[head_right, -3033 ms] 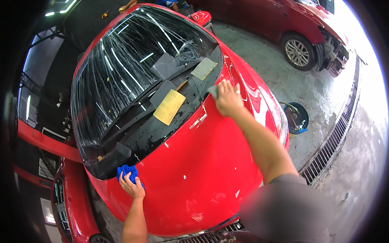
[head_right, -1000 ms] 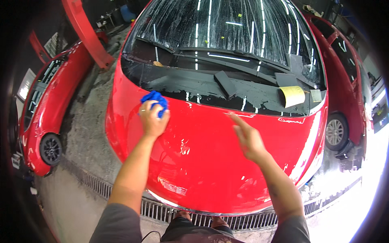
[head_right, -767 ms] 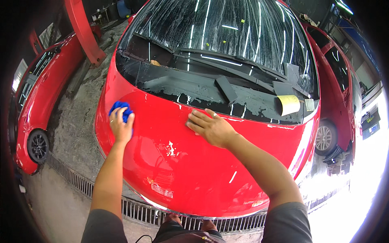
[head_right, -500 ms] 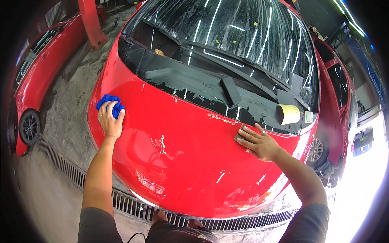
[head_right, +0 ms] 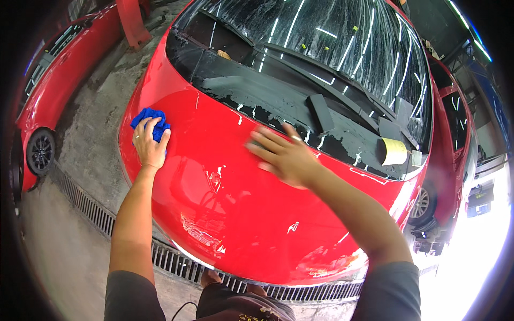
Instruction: The person scrubs the hood of a red car with a sanding block and wipes the surface with a blue cloth. They repeatedly dip the sanding block into a bucket of water and continue scrubbing and wiping different sections of the hood.
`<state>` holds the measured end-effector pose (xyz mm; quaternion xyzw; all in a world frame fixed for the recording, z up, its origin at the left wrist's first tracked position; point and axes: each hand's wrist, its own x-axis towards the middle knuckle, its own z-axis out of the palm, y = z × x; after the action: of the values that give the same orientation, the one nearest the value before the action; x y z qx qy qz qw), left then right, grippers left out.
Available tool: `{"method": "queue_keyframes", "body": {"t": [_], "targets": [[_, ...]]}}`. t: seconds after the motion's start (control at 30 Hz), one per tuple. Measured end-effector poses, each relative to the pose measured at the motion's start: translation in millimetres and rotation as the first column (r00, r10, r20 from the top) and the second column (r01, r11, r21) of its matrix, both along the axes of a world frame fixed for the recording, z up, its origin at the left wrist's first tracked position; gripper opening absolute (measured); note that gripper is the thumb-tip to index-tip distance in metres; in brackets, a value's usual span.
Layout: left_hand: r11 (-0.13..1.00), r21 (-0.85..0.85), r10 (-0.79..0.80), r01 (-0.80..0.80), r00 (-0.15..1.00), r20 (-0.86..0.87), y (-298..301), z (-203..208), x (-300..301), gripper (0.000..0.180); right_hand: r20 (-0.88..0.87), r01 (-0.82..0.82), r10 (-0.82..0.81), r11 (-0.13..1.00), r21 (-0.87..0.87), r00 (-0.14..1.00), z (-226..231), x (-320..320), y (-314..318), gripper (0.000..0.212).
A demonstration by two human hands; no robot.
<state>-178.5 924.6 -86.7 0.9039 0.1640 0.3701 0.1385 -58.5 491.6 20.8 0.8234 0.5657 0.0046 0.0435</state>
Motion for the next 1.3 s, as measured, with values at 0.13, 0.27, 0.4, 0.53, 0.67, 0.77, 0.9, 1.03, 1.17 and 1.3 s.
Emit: {"method": "queue_keyframes", "body": {"t": [0.13, 0.27, 0.4, 0.53, 0.67, 0.77, 0.9, 1.03, 1.17, 1.3], "targets": [[1.000, -0.006, -0.029, 0.029, 1.000, 0.006, -17, -1, 17, 0.051, -0.014, 0.055, -0.059, 0.974, -0.219, 0.998, 23, -4, -130, 0.063], [0.999, 0.035, -0.001, 0.000, 1.000, 0.015, -11, -1, 9, 0.050, 0.009, -0.039, 0.040, 0.998, -0.055, 0.999, 7, 10, -6, 0.060], [0.999, -0.025, -0.047, 0.047, 0.999, -0.014, -7, -1, 13, 0.051, 0.038, -0.015, 0.014, 0.999, 0.038, 0.999, 1, 22, 116, 0.061], [0.999, -0.010, -0.039, 0.039, 0.999, -0.018, -3, -6, 9, 0.053, 0.024, 0.029, -0.030, 1.000, 0.009, 0.999, -3, 3, 44, 0.061], [0.999, 0.026, -0.023, 0.022, 0.999, 0.029, 0, -2, 3, 0.053, -0.032, 0.046, -0.055, 0.972, -0.229, 0.998, 22, -9, -85, 0.064], [0.999, 0.035, -0.038, 0.038, 0.999, 0.017, -9, 2, 7, 0.051, -0.061, 0.009, -0.024, 0.972, -0.235, 0.998, 21, -1, -47, 0.064], [0.999, 0.005, -0.038, 0.038, 0.999, -0.011, 1, 4, -1, 0.050, 0.031, -0.106, 0.106, 0.994, 0.008, 0.994, 1, 26, 129, 0.061], [0.995, 0.008, -0.099, 0.099, 0.995, -0.007, -11, 9, 12, 0.051, 0.099, 0.004, -0.001, 0.999, -0.035, 0.995, 5, 48, 243, 0.059], [0.976, 0.032, -0.215, 0.217, 0.975, -0.049, 16, 13, -4, 0.053, 0.064, 0.024, -0.027, 0.999, 0.040, 0.998, 3, 31, 206, 0.061], [0.973, 0.037, -0.229, 0.229, 0.973, -0.010, 25, 8, -8, 0.053, -0.075, 0.075, -0.096, 0.968, -0.239, 0.993, 15, 0, 50, 0.067]]}}
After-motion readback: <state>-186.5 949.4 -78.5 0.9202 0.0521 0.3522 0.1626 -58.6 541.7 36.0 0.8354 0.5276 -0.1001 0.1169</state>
